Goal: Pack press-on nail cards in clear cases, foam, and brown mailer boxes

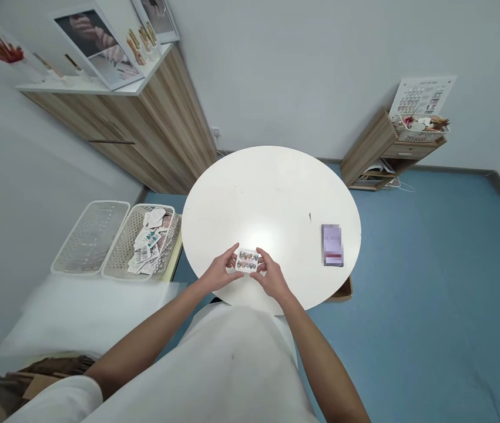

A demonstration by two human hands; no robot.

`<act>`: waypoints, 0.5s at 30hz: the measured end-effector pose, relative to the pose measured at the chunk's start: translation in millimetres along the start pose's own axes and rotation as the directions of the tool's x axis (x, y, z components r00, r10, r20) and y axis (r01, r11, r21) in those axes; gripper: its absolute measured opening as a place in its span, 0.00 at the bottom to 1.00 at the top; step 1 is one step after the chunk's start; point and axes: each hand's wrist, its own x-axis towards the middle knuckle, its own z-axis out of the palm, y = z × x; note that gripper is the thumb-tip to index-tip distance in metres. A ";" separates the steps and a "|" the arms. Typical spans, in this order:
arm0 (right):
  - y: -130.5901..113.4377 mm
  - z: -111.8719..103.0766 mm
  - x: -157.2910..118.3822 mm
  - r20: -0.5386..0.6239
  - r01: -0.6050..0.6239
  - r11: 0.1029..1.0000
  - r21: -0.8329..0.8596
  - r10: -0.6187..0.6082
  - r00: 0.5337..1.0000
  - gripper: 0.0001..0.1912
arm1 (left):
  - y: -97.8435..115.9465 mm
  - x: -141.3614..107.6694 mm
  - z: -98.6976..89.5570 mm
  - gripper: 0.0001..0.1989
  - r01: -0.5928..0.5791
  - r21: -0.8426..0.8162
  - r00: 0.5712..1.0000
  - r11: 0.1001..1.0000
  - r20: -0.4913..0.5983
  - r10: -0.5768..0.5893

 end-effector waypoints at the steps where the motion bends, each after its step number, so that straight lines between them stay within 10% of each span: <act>1: -1.9 5.7 3.3 0.016 -0.004 1.000 -0.015 0.004 1.000 0.33 | -6.5 -1.1 -6.6 0.38 -0.023 0.043 1.000 0.999 0.021 0.022; 15: -19.2 91.5 66.4 0.175 0.072 0.853 -0.517 0.023 0.984 0.32 | -96.5 -0.7 -78.8 0.34 -0.008 0.360 0.999 0.933 0.048 -0.010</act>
